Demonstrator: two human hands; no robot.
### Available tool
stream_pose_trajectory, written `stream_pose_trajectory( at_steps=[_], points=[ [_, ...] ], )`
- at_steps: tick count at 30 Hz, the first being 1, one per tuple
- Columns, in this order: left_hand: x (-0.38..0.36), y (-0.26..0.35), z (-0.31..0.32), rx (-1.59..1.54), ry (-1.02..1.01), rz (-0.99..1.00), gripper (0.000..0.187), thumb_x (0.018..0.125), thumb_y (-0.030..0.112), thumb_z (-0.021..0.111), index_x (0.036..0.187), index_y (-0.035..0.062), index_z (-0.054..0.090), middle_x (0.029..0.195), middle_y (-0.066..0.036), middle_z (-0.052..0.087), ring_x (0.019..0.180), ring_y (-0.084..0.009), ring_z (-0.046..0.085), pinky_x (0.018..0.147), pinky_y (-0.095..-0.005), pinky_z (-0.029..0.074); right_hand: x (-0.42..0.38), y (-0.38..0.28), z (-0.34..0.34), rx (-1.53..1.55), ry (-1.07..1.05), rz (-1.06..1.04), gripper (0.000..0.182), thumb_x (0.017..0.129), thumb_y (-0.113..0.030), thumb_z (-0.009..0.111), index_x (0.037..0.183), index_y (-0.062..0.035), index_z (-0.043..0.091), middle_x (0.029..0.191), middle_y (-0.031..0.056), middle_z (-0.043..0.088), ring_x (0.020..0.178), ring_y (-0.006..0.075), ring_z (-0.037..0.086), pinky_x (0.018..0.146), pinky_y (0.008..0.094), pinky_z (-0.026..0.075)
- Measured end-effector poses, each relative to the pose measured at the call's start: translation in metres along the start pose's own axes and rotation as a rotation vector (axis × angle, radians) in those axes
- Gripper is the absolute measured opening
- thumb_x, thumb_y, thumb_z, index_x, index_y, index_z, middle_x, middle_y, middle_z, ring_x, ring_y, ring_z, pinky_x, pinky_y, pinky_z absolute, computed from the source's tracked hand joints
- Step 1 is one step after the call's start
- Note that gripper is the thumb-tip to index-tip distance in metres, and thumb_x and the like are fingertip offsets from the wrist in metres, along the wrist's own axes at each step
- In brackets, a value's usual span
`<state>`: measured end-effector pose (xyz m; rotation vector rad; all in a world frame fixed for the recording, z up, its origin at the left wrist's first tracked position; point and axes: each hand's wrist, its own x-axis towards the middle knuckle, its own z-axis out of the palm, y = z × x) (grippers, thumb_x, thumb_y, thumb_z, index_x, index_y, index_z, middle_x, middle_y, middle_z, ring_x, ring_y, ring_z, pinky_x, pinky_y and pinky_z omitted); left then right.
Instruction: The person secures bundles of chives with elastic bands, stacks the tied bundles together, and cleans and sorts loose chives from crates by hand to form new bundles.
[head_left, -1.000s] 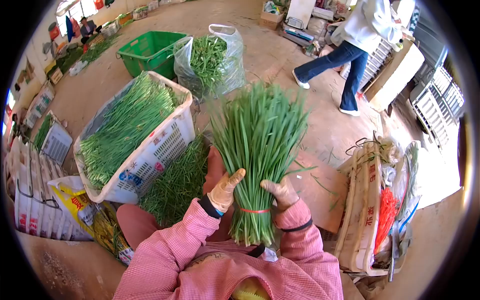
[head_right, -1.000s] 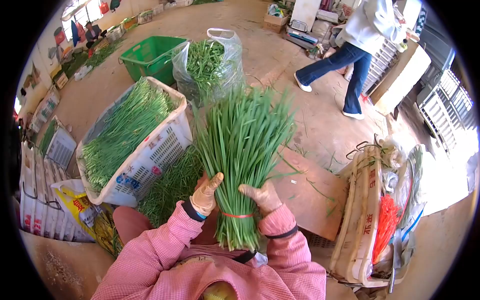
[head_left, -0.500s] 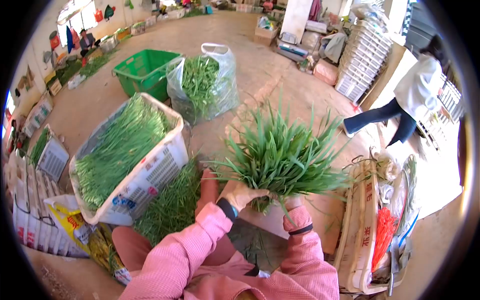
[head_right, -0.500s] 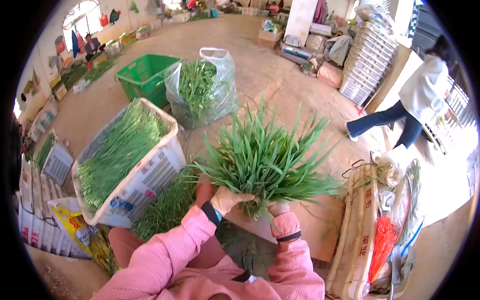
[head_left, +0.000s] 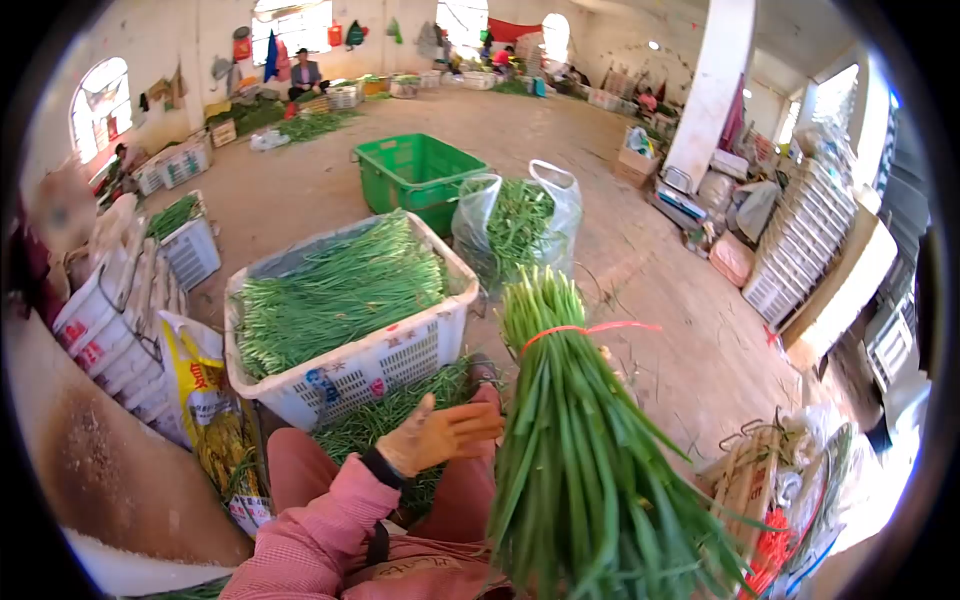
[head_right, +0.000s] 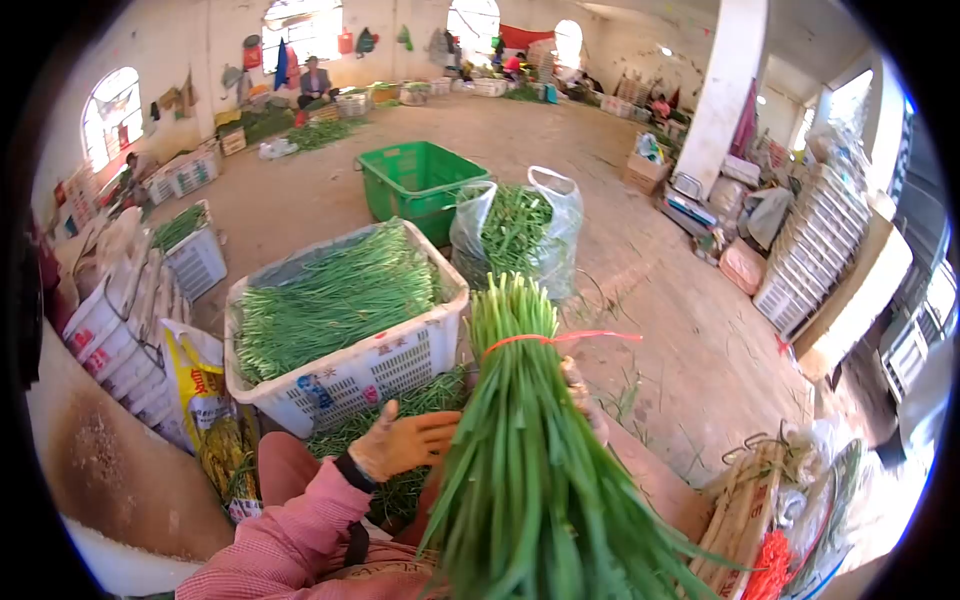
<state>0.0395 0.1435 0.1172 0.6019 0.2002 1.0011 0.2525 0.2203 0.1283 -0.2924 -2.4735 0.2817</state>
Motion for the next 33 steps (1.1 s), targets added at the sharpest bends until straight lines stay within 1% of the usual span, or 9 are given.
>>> stream_pose_trajectory(
  at_steps=[4, 7, 8, 10, 12, 17, 21, 24, 33],
  points=[
    [-0.008, 0.008, 0.006, -0.299, -0.082, 0.153, 0.079, 0.076, 0.056, 0.050, 0.132, 0.0039, 0.027, 0.130, -0.017, 0.037, 0.120, -0.0277, 0.037, 0.101, -0.0410, 0.027, 0.050, -0.012, 0.010, 0.075, 0.337, -0.098, 0.035, 0.071, -0.005, 0.063, 0.105, -0.0043, 0.057, 0.115, 0.0140, 0.053, 0.112, 0.0308, 0.047, 0.094, 0.0360, 0.038],
    [-0.027, 0.040, -0.005, -0.193, 0.015, 0.281, 0.079, 0.073, 0.047, 0.060, 0.131, 0.0024, 0.029, 0.125, -0.018, 0.042, 0.113, -0.0254, 0.044, 0.096, -0.0409, 0.035, 0.065, -0.064, 0.033, -0.163, -0.015, 0.026, 0.045, 0.075, -0.002, 0.048, 0.120, -0.0076, 0.046, 0.130, 0.0109, 0.039, 0.122, 0.0277, 0.034, 0.098, 0.0373, 0.034],
    [-0.034, 0.050, -0.014, -0.140, 0.041, 0.317, 0.079, 0.072, 0.044, 0.063, 0.130, 0.0020, 0.030, 0.123, -0.018, 0.044, 0.111, -0.0246, 0.046, 0.095, -0.0409, 0.038, 0.055, -0.064, 0.048, -0.284, -0.161, -0.142, 0.052, 0.075, -0.006, 0.046, 0.126, -0.0081, 0.038, 0.133, 0.0110, 0.034, 0.124, 0.0277, 0.031, 0.097, 0.0381, 0.035],
    [-0.079, 0.073, -0.081, 0.037, 0.308, 0.325, 0.074, 0.070, 0.030, 0.067, 0.128, 0.0007, 0.032, 0.115, -0.017, 0.051, 0.097, -0.0235, 0.056, 0.086, -0.0382, 0.046, 0.020, -0.070, 0.076, -0.179, -0.389, -0.236, 0.053, 0.073, -0.006, 0.047, 0.125, -0.0052, 0.039, 0.130, 0.0127, 0.038, 0.118, 0.0287, 0.038, 0.094, 0.0387, 0.037],
    [-0.106, 0.097, -0.040, 0.343, 0.433, 0.440, 0.071, 0.067, 0.019, 0.069, 0.126, 0.0016, 0.035, 0.110, -0.012, 0.054, 0.094, -0.0207, 0.056, 0.083, -0.0351, 0.046, 0.012, -0.045, 0.071, -0.101, -0.578, -0.306, 0.052, 0.073, -0.006, 0.047, 0.125, -0.0041, 0.039, 0.128, 0.0142, 0.040, 0.115, 0.0296, 0.041, 0.093, 0.0387, 0.038],
    [-0.143, 0.093, -0.038, 0.684, 0.560, 0.543, 0.079, 0.061, 0.013, 0.075, 0.128, 0.0029, 0.033, 0.118, -0.008, 0.049, 0.107, -0.0175, 0.046, 0.093, -0.0323, 0.036, 0.097, -0.063, -0.005, 0.577, 0.423, 0.433, 0.084, 0.056, -0.016, 0.081, 0.124, 0.0013, 0.036, 0.120, 0.0159, 0.047, 0.109, 0.0228, 0.045, 0.093, 0.0333, 0.035],
    [-0.136, 0.057, 0.004, 0.849, 0.568, 0.683, 0.087, 0.059, 0.014, 0.078, 0.130, 0.0034, 0.029, 0.123, -0.007, 0.043, 0.114, -0.0167, 0.038, 0.098, -0.0323, 0.029, 0.149, -0.089, 0.057, 0.744, 0.328, 0.229, 0.088, 0.056, -0.015, 0.081, 0.127, -0.0009, 0.031, 0.121, 0.0131, 0.047, 0.108, 0.0206, 0.045, 0.094, 0.0318, 0.035],
    [-0.143, 0.034, 0.012, 0.795, 0.649, 0.797, 0.092, 0.055, 0.017, 0.082, 0.130, 0.0049, 0.030, 0.124, -0.005, 0.041, 0.115, -0.0152, 0.036, 0.098, -0.0314, 0.027, 0.158, -0.102, 0.113, 1.384, -0.119, 0.433, 0.093, 0.053, -0.014, 0.083, 0.129, -0.0038, 0.028, 0.119, 0.0115, 0.047, 0.106, 0.0216, 0.048, 0.092, 0.0321, 0.038],
    [-0.160, 0.018, 0.026, 0.815, 0.934, 0.940, 0.085, 0.057, 0.020, 0.080, 0.126, 0.0059, 0.031, 0.118, -0.007, 0.045, 0.109, -0.0174, 0.042, 0.094, -0.0306, 0.033, 0.181, -0.137, 0.130, 1.728, -0.091, 0.391, 0.090, 0.051, -0.014, 0.083, 0.125, -0.0045, 0.033, 0.117, 0.0076, 0.048, 0.107, 0.0217, 0.048, 0.091, 0.0343, 0.040]
  ],
)
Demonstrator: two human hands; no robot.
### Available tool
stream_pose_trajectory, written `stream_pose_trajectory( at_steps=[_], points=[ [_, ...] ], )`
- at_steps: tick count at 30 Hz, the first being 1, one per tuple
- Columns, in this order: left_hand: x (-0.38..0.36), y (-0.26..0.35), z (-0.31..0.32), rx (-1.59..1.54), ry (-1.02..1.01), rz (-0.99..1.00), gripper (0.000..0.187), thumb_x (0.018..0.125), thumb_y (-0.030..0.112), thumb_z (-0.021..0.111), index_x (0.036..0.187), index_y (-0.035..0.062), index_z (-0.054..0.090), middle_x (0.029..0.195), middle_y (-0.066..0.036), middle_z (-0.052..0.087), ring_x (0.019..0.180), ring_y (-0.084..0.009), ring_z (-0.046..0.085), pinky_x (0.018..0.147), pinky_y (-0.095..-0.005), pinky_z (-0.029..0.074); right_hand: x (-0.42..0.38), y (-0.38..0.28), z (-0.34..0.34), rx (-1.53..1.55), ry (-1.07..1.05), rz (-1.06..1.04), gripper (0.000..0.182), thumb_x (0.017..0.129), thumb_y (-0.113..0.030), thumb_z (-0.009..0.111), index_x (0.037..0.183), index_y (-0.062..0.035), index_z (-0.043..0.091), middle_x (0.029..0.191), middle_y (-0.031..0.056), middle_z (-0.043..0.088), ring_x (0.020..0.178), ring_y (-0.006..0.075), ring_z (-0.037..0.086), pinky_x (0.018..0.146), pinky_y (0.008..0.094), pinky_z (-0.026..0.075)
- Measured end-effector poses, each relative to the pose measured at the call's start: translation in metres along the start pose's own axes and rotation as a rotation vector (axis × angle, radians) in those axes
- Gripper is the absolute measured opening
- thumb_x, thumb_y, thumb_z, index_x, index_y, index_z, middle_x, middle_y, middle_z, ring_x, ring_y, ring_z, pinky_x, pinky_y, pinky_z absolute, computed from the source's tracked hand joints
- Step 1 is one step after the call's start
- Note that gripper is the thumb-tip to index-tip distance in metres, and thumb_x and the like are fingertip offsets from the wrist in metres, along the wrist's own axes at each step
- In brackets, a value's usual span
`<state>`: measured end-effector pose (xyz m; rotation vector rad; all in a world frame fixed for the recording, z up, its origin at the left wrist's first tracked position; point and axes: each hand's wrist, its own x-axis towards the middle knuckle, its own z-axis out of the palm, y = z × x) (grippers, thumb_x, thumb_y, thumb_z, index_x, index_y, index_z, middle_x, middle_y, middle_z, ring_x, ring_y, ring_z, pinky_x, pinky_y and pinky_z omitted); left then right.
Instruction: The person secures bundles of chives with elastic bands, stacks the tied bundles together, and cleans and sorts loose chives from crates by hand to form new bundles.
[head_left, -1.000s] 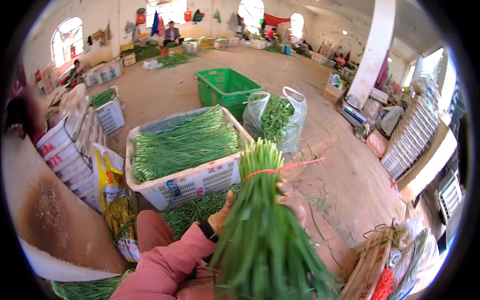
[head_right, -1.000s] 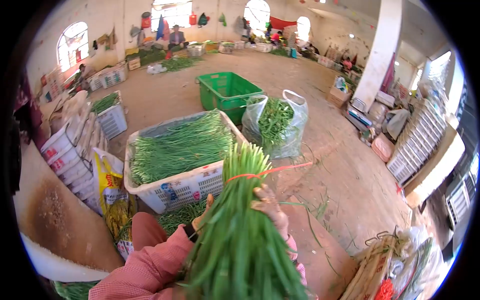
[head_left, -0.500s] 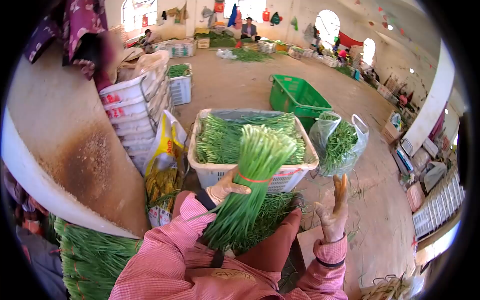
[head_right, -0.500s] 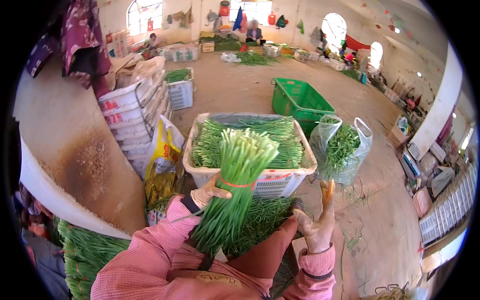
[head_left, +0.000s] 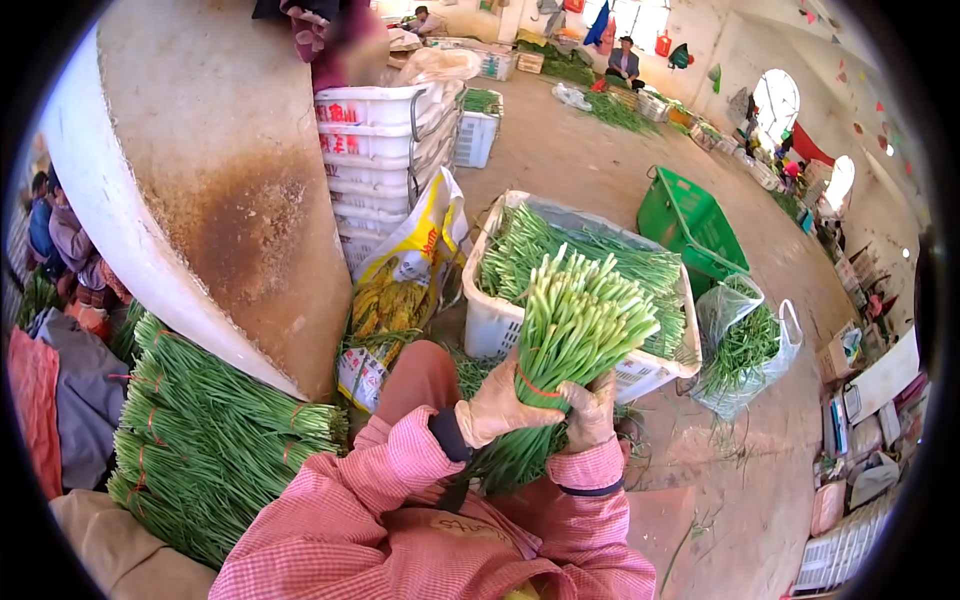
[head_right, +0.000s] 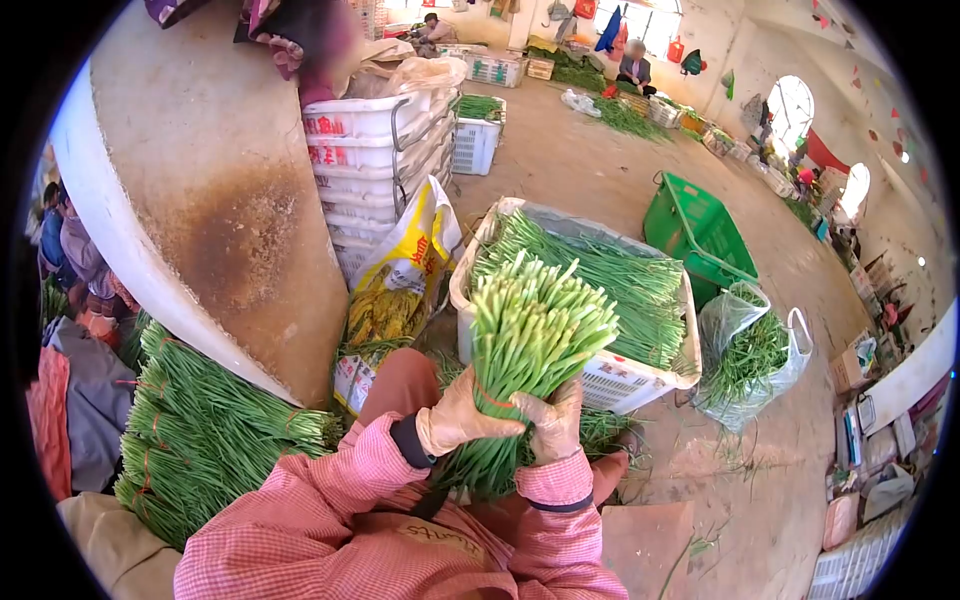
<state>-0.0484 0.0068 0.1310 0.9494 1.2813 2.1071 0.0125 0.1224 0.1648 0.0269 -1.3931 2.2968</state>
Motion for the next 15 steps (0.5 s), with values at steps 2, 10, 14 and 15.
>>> stream_pose_trajectory(
  at_steps=[2, 10, 14, 15],
  points=[
    [0.010, 0.013, 0.007, 0.477, 0.123, 0.066, 0.082, 0.057, 0.019, 0.077, 0.125, 0.0062, 0.032, 0.116, -0.008, 0.047, 0.108, -0.0201, 0.045, 0.092, -0.0306, 0.036, 0.012, -0.001, -0.020, -0.105, 0.033, -0.043, 0.082, 0.062, -0.013, 0.077, 0.129, -0.0058, 0.031, 0.120, 0.0090, 0.046, 0.110, 0.0219, 0.044, 0.091, 0.0339, 0.038],
    [0.030, 0.024, 0.004, 1.167, 0.387, 0.046, 0.082, 0.052, 0.028, 0.073, 0.122, 0.0055, 0.038, 0.103, -0.013, 0.053, 0.093, -0.0290, 0.051, 0.082, -0.0347, 0.041, 0.005, -0.071, 0.015, -1.565, 0.305, -0.900, 0.047, 0.070, -0.030, 0.069, 0.111, -0.0136, 0.055, 0.127, 0.0106, 0.041, 0.121, 0.0306, 0.032, 0.101, 0.0453, 0.022],
    [0.028, 0.032, 0.000, 1.482, 0.391, 0.167, 0.082, 0.052, 0.029, 0.073, 0.123, 0.0083, 0.038, 0.098, -0.011, 0.052, 0.089, -0.0273, 0.050, 0.079, -0.0387, 0.039, 0.036, -0.083, -0.028, -1.317, 0.352, -0.849, 0.027, 0.074, -0.020, 0.065, 0.095, -0.0065, 0.055, 0.121, 0.0105, 0.045, 0.114, 0.0268, 0.040, 0.092, 0.0392, 0.036],
    [0.027, 0.036, -0.007, 1.547, 0.371, 0.217, 0.081, 0.053, 0.029, 0.073, 0.123, 0.0088, 0.038, 0.096, -0.010, 0.052, 0.087, -0.0271, 0.050, 0.078, -0.0397, 0.038, 0.040, -0.094, -0.046, -1.009, 0.407, -0.847, 0.022, 0.077, -0.016, 0.062, 0.093, -0.0039, 0.053, 0.119, 0.0102, 0.046, 0.111, 0.0253, 0.044, 0.087, 0.0363, 0.044]
  ],
)
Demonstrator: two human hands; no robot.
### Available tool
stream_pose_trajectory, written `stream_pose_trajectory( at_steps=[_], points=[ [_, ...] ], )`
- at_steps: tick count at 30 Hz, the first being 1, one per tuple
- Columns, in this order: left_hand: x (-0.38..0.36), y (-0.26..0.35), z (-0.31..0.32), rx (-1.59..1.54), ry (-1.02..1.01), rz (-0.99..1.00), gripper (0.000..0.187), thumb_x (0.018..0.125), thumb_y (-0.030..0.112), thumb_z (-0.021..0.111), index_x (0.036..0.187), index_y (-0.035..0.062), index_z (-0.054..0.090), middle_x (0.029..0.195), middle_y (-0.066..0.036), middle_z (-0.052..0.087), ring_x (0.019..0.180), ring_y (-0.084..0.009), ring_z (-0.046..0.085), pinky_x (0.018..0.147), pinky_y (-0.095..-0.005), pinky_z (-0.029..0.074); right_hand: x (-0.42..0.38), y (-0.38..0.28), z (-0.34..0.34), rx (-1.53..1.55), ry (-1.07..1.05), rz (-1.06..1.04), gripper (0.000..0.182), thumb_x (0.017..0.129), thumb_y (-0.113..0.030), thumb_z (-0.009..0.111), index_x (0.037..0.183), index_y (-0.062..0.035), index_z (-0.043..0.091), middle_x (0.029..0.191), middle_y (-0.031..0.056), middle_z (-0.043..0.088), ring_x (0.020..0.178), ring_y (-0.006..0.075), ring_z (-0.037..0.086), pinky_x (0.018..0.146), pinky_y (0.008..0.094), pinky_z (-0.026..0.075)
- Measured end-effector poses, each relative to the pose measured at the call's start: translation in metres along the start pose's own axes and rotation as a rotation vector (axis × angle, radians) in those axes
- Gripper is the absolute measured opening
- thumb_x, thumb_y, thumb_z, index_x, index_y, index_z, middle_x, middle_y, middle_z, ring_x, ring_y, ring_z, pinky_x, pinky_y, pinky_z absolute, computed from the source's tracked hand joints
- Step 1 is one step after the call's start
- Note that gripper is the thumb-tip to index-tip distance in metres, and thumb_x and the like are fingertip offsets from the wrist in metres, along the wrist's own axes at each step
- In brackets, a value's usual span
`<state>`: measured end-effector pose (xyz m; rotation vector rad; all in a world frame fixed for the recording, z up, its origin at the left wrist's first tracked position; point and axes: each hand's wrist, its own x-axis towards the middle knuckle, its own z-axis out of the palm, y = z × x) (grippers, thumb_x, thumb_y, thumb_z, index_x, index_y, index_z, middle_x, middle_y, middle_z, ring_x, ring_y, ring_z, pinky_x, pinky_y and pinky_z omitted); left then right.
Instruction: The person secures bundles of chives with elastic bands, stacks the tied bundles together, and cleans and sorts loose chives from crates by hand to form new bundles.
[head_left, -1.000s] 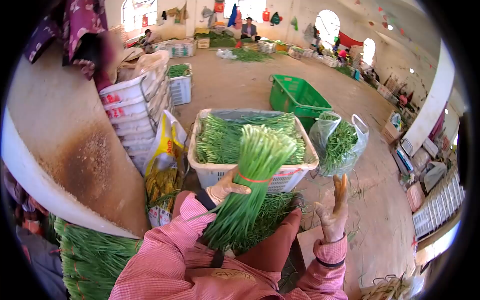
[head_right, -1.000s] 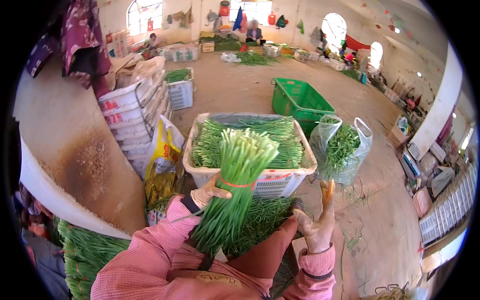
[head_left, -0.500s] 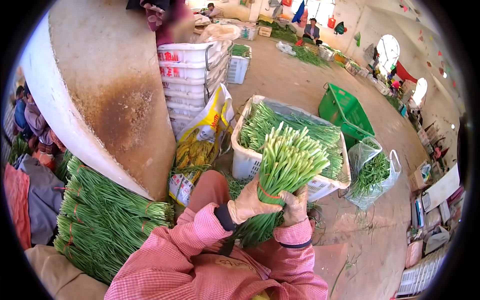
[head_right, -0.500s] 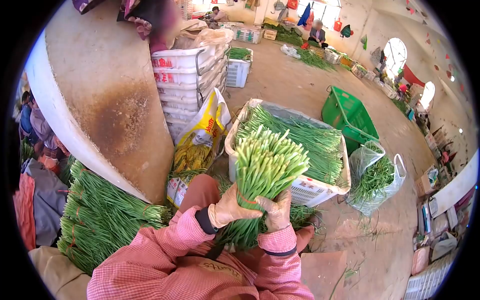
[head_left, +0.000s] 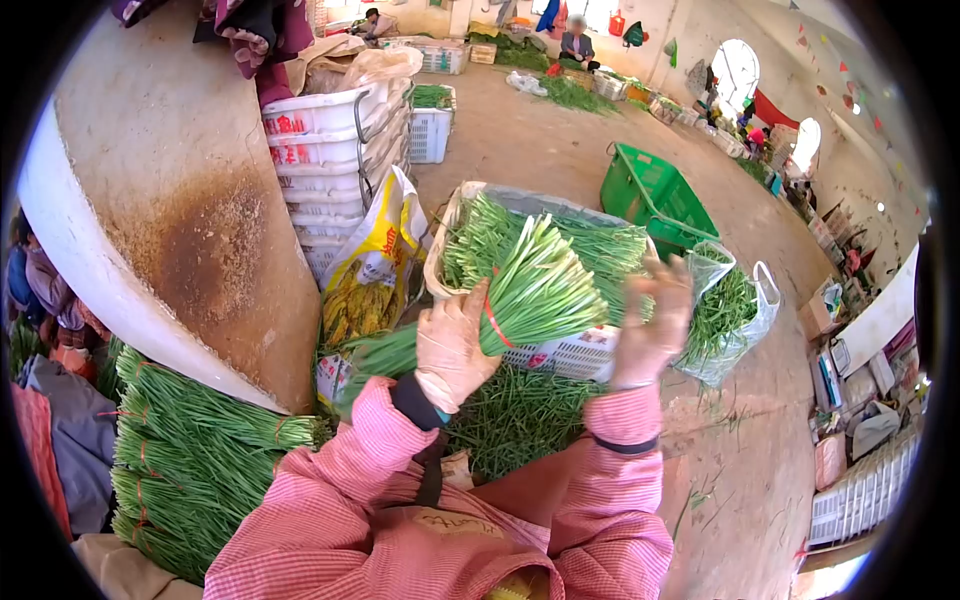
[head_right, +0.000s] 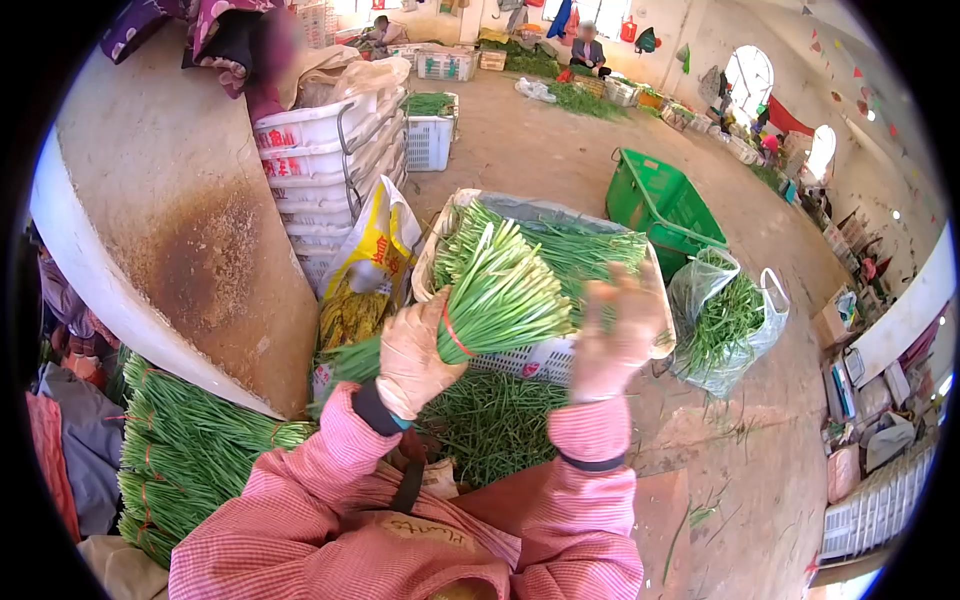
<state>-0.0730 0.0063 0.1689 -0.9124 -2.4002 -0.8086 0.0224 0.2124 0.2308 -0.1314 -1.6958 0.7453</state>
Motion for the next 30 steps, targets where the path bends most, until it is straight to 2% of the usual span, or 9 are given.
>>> stream_pose_trajectory(
  at_steps=[1, 3, 7, 12, 14, 18, 23, 25, 30],
  points=[
    [0.003, -0.014, -0.008, 0.049, 0.043, 0.077, 0.080, 0.053, 0.028, 0.073, 0.123, 0.0088, 0.038, 0.098, -0.010, 0.051, 0.089, -0.0275, 0.049, 0.078, -0.0405, 0.037, 0.010, 0.001, -0.016, -0.335, 0.009, -0.146, 0.027, 0.077, -0.018, 0.062, 0.098, -0.0034, 0.053, 0.120, 0.0108, 0.044, 0.109, 0.0245, 0.045, 0.084, 0.0337, 0.047],
    [0.014, -0.019, -0.020, 0.132, 0.009, 0.125, 0.080, 0.054, 0.025, 0.072, 0.124, 0.0099, 0.038, 0.099, -0.010, 0.051, 0.091, -0.0274, 0.049, 0.079, -0.0404, 0.037, 0.005, -0.015, -0.024, -0.241, -0.104, -0.022, 0.031, 0.075, -0.023, 0.064, 0.099, -0.0062, 0.055, 0.123, 0.0097, 0.043, 0.113, 0.0252, 0.041, 0.089, 0.0372, 0.042],
    [0.016, -0.010, -0.025, 0.186, 0.037, 0.221, 0.076, 0.052, 0.018, 0.071, 0.122, 0.0106, 0.042, 0.100, -0.009, 0.050, 0.092, -0.0266, 0.049, 0.079, -0.0390, 0.037, -0.012, -0.061, 0.025, -0.568, -0.334, -0.309, 0.037, 0.067, -0.040, 0.066, 0.096, -0.0202, 0.057, 0.131, -0.0005, 0.039, 0.127, 0.0272, 0.023, 0.107, 0.0416, 0.004],
    [0.011, -0.024, -0.041, 0.182, -0.014, 0.210, 0.078, 0.050, 0.017, 0.072, 0.123, 0.0132, 0.042, 0.101, -0.008, 0.050, 0.094, -0.0246, 0.048, 0.080, -0.0379, 0.037, -0.007, 0.018, 0.012, -0.660, -0.162, -0.168, 0.019, 0.075, -0.019, 0.062, 0.091, -0.0098, 0.059, 0.113, 0.0093, 0.051, 0.109, 0.0268, 0.044, 0.094, 0.0402, 0.032],
    [0.016, -0.038, -0.032, 0.183, -0.023, 0.527, 0.067, 0.056, 0.020, 0.069, 0.119, 0.0147, 0.047, 0.099, -0.007, 0.052, 0.089, -0.0237, 0.051, 0.078, -0.0385, 0.039, 0.002, 0.045, -0.022, -0.938, -0.289, -0.054, 0.034, 0.076, -0.017, 0.062, 0.104, -0.0004, 0.054, 0.114, 0.0180, 0.049, 0.107, 0.0291, 0.047, 0.092, 0.0398, 0.036],
    [-0.012, -0.063, -0.059, 0.152, 0.070, 0.739, 0.046, 0.065, 0.023, 0.060, 0.110, 0.0165, 0.053, 0.095, -0.006, 0.053, 0.086, -0.0221, 0.054, 0.074, -0.0371, 0.044, -0.032, 0.051, -0.006, 0.083, -0.569, 0.381, 0.053, 0.082, -0.023, 0.056, 0.124, 0.0026, 0.038, 0.119, 0.0165, 0.048, 0.112, 0.0294, 0.042, 0.094, 0.0381, 0.033],
    [-0.078, -0.068, -0.032, 0.224, 0.125, 0.867, 0.041, 0.078, 0.024, 0.043, 0.119, 0.0183, 0.043, 0.111, -0.009, 0.048, 0.106, -0.0271, 0.045, 0.094, -0.0483, 0.032, -0.093, -0.034, 0.094, 0.395, -1.084, 0.550, 0.053, 0.080, -0.024, 0.058, 0.122, 0.0028, 0.039, 0.118, 0.0155, 0.049, 0.109, 0.0271, 0.044, 0.092, 0.0363, 0.035],
    [-0.089, -0.069, -0.027, 0.143, 0.213, 0.857, 0.035, 0.077, 0.020, 0.047, 0.112, 0.0198, 0.046, 0.099, -0.008, 0.048, 0.095, -0.0250, 0.047, 0.089, -0.0516, 0.031, -0.104, -0.052, 0.109, 0.446, -1.204, 0.538, 0.053, 0.080, -0.024, 0.059, 0.122, 0.0029, 0.039, 0.117, 0.0150, 0.049, 0.107, 0.0262, 0.045, 0.091, 0.0356, 0.036],
    [-0.133, -0.080, -0.045, 0.407, 0.013, 0.264, 0.054, 0.077, 0.021, 0.042, 0.130, 0.0142, 0.032, 0.134, -0.010, 0.032, 0.126, -0.0283, 0.028, 0.101, -0.0464, 0.021, -0.117, -0.080, 0.127, 0.541, -1.430, 0.522, 0.054, 0.078, -0.024, 0.061, 0.120, 0.0031, 0.041, 0.116, 0.0139, 0.049, 0.104, 0.0239, 0.047, 0.088, 0.0338, 0.038]
  ],
)
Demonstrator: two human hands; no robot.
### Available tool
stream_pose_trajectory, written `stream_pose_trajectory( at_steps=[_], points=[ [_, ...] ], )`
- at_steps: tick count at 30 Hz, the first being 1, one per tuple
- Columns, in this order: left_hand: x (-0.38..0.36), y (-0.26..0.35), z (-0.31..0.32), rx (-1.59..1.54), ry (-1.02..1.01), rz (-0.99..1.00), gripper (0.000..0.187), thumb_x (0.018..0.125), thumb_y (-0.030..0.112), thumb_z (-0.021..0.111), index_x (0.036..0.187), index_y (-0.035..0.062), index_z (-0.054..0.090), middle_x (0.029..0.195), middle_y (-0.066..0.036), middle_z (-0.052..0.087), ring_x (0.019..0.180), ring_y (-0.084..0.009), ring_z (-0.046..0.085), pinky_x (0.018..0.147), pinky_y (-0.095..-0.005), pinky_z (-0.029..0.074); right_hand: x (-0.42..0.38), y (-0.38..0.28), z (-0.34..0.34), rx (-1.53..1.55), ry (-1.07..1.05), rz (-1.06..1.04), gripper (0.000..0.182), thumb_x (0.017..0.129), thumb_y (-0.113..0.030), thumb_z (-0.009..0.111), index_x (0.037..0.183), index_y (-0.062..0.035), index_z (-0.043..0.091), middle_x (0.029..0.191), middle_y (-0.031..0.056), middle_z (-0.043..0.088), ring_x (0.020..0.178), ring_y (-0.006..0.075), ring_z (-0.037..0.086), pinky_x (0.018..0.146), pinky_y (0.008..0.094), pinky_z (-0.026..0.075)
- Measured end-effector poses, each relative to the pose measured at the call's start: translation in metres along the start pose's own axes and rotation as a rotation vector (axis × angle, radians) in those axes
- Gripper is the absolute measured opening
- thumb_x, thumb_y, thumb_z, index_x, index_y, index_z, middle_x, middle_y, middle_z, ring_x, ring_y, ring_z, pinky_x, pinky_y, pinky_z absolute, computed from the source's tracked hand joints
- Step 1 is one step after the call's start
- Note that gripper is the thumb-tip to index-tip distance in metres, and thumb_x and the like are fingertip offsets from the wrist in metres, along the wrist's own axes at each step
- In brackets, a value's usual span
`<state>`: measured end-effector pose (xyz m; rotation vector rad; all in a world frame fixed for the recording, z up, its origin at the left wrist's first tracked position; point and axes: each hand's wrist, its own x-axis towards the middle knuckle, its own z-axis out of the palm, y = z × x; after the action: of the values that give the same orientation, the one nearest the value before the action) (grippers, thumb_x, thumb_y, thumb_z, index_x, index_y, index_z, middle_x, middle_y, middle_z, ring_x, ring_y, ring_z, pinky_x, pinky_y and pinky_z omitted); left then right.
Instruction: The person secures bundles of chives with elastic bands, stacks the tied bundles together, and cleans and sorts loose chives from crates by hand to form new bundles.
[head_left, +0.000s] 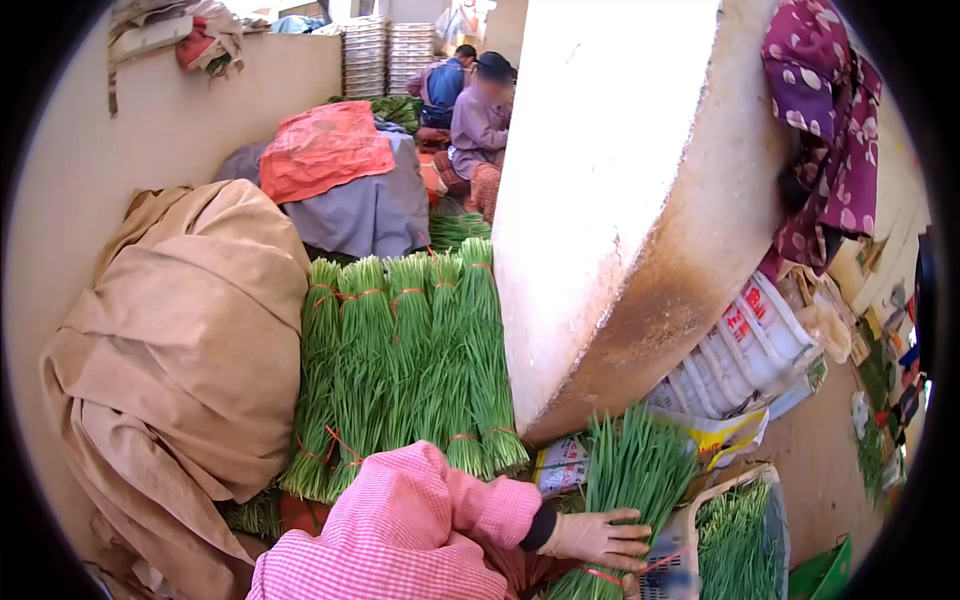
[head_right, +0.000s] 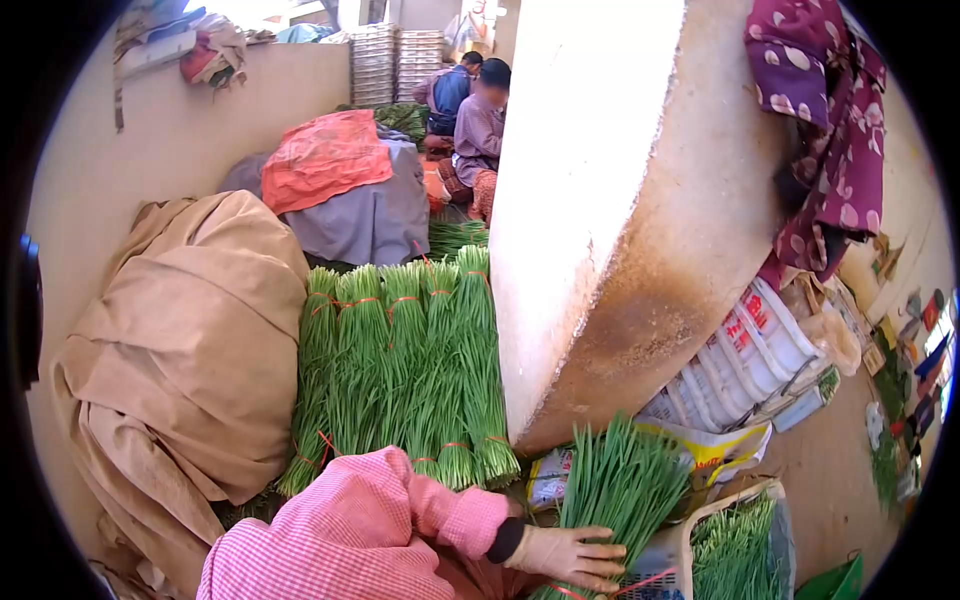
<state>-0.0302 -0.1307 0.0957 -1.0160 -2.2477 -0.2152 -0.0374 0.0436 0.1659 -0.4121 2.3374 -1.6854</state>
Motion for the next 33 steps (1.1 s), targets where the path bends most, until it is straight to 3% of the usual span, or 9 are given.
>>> stream_pose_trajectory(
  at_steps=[3, 9, 12, 15, 19, 22, 27, 29, 33],
  points=[
    [-0.039, 0.009, -0.045, -0.082, -0.162, -0.421, 0.067, 0.069, 0.021, 0.051, 0.131, 0.0068, 0.029, 0.135, -0.013, 0.029, 0.127, -0.0288, 0.026, 0.102, -0.0426, 0.021, 0.000, -0.007, 0.013, 0.023, -0.086, 0.002, 0.054, 0.078, -0.024, 0.062, 0.119, 0.0033, 0.041, 0.115, 0.0133, 0.050, 0.103, 0.0225, 0.049, 0.087, 0.0327, 0.039],
    [-0.097, 0.023, -0.043, -1.831, 0.083, -1.386, 0.104, 0.068, 0.031, 0.072, 0.134, -0.0045, 0.001, 0.138, -0.019, 0.022, 0.125, -0.0239, 0.029, 0.101, -0.0336, 0.027, -0.004, -0.011, 0.034, 0.199, -0.226, 0.058, 0.055, 0.076, -0.024, 0.065, 0.118, 0.0036, 0.043, 0.114, 0.0120, 0.050, 0.099, 0.0197, 0.051, 0.083, 0.0305, 0.041],
    [-0.072, 0.014, -0.040, -2.115, 0.595, -1.168, 0.089, 0.071, 0.020, 0.071, 0.134, 0.0009, 0.011, 0.133, -0.014, 0.031, 0.118, -0.0204, 0.037, 0.096, -0.0332, 0.033, 0.009, -0.002, 0.057, 0.246, -0.369, 0.164, 0.064, 0.073, -0.015, 0.068, 0.124, 0.0016, 0.035, 0.112, 0.0126, 0.050, 0.102, 0.0226, 0.049, 0.086, 0.0314, 0.042],
    [-0.066, -0.004, -0.065, -2.222, 0.962, -1.032, 0.069, 0.070, 0.010, 0.071, 0.127, 0.0044, 0.032, 0.117, -0.009, 0.049, 0.106, -0.0192, 0.049, 0.091, -0.0327, 0.039, 0.014, -0.013, 0.096, -0.025, -0.379, -0.113, 0.070, 0.069, -0.015, 0.071, 0.124, 0.0026, 0.032, 0.113, 0.0115, 0.048, 0.102, 0.0213, 0.049, 0.086, 0.0300, 0.042],
    [-0.086, -0.024, -0.088, -2.042, 1.188, -0.986, 0.062, 0.068, 0.003, 0.070, 0.122, 0.0037, 0.038, 0.110, -0.008, 0.054, 0.100, -0.0206, 0.053, 0.086, -0.0340, 0.043, 0.015, -0.029, 0.121, 0.050, -0.419, 0.018, 0.065, 0.069, -0.026, 0.073, 0.119, 0.0022, 0.042, 0.112, 0.0104, 0.051, 0.099, 0.0180, 0.050, 0.084, 0.0292, 0.040],
    [-0.109, -0.051, -0.112, -1.716, 1.241, -1.105, 0.060, 0.067, -0.001, 0.069, 0.119, 0.0041, 0.041, 0.108, -0.008, 0.054, 0.098, -0.0195, 0.053, 0.086, -0.0334, 0.043, 0.028, -0.019, 0.108, -0.397, -0.477, -0.258, 0.061, 0.075, -0.022, 0.068, 0.124, -0.0002, 0.040, 0.119, 0.0114, 0.047, 0.106, 0.0184, 0.045, 0.088, 0.0296, 0.037],
    [-0.201, -0.099, -0.181, -1.045, 1.072, -1.422, 0.060, 0.061, -0.007, 0.069, 0.115, 0.0030, 0.042, 0.098, -0.009, 0.058, 0.088, -0.0204, 0.058, 0.080, -0.0375, 0.049, 0.053, -0.006, 0.092, -0.247, -0.326, -0.047, 0.056, 0.079, -0.013, 0.063, 0.127, -0.0032, 0.037, 0.118, 0.0131, 0.049, 0.107, 0.0202, 0.047, 0.090, 0.0302, 0.038],
    [-0.265, -0.091, -0.195, -1.187, 1.305, -1.173, 0.062, 0.057, -0.001, 0.074, 0.112, -0.0023, 0.043, 0.098, -0.010, 0.058, 0.085, -0.0212, 0.058, 0.080, -0.0321, 0.047, 0.064, 0.012, 0.086, -0.174, -0.279, -0.005, 0.054, 0.079, -0.010, 0.061, 0.127, -0.0038, 0.038, 0.116, 0.0145, 0.049, 0.106, 0.0198, 0.048, 0.089, 0.0300, 0.039],
    [-0.367, -0.068, -0.218, -0.195, 0.779, -1.831, 0.070, 0.052, 0.006, 0.077, 0.114, 0.0002, 0.044, 0.100, -0.011, 0.060, 0.088, -0.0202, 0.058, 0.081, -0.0286, 0.046, 0.071, 0.042, 0.087, -0.196, -0.270, 0.073, 0.052, 0.080, -0.006, 0.060, 0.127, -0.0039, 0.039, 0.115, 0.0148, 0.049, 0.103, 0.0191, 0.049, 0.087, 0.0292, 0.041]
  ],
)
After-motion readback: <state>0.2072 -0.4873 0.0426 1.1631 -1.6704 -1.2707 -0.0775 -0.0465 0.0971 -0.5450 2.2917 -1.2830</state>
